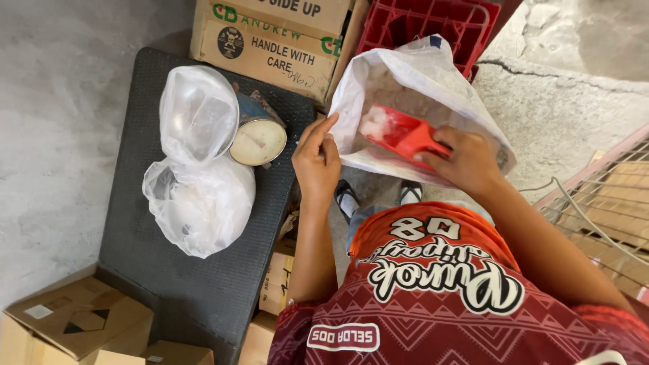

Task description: Measuring and bagging white powder using a scale and a scoop.

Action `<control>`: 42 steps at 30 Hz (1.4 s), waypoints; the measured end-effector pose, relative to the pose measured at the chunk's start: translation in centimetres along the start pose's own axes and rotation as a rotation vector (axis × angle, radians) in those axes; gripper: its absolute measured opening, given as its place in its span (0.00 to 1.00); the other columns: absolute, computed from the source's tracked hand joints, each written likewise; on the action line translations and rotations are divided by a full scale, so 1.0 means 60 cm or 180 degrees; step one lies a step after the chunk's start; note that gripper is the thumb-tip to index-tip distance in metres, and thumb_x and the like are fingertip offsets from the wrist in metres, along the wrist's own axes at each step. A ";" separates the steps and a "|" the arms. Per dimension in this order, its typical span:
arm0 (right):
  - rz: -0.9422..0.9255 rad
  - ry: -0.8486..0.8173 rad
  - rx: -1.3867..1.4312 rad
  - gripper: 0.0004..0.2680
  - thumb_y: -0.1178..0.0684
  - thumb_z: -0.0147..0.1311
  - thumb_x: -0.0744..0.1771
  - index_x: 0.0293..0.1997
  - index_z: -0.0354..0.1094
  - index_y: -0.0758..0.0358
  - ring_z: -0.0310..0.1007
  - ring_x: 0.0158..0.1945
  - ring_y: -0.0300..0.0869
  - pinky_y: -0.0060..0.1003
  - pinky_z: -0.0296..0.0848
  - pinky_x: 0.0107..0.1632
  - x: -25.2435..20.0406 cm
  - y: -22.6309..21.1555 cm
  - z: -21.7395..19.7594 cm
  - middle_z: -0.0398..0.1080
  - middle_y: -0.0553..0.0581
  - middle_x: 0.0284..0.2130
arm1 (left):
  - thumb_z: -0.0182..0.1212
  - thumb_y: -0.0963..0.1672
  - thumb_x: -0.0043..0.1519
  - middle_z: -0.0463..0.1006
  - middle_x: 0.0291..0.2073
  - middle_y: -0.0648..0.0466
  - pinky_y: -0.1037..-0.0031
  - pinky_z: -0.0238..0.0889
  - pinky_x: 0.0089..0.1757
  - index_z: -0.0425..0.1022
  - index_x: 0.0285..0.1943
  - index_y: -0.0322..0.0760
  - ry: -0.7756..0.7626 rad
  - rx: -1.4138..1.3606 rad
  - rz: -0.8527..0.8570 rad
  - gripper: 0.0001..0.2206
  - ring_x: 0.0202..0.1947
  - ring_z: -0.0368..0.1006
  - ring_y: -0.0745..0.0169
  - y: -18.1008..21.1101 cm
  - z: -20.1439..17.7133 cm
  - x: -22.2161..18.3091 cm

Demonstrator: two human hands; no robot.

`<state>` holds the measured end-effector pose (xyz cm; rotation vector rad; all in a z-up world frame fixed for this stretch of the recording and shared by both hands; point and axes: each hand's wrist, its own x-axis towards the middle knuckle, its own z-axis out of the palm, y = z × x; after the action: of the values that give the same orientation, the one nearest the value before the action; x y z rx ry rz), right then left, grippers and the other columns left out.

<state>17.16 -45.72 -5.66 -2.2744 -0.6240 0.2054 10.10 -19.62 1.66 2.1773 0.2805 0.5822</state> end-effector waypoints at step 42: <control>-0.1944 0.0037 -0.1501 0.12 0.42 0.67 0.63 0.41 0.78 0.58 0.76 0.31 0.56 0.49 0.72 0.34 0.370 -0.531 0.176 0.75 0.61 0.26 | 0.68 0.39 0.55 0.74 0.58 0.42 0.60 0.70 0.48 0.77 0.58 0.33 0.1120 0.1427 -0.0394 0.20 0.50 0.75 0.41 -0.290 -0.364 0.087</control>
<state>21.09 -9.06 10.49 -2.3827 -1.4412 -0.2814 3.73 8.09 1.31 2.4475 0.7934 0.8998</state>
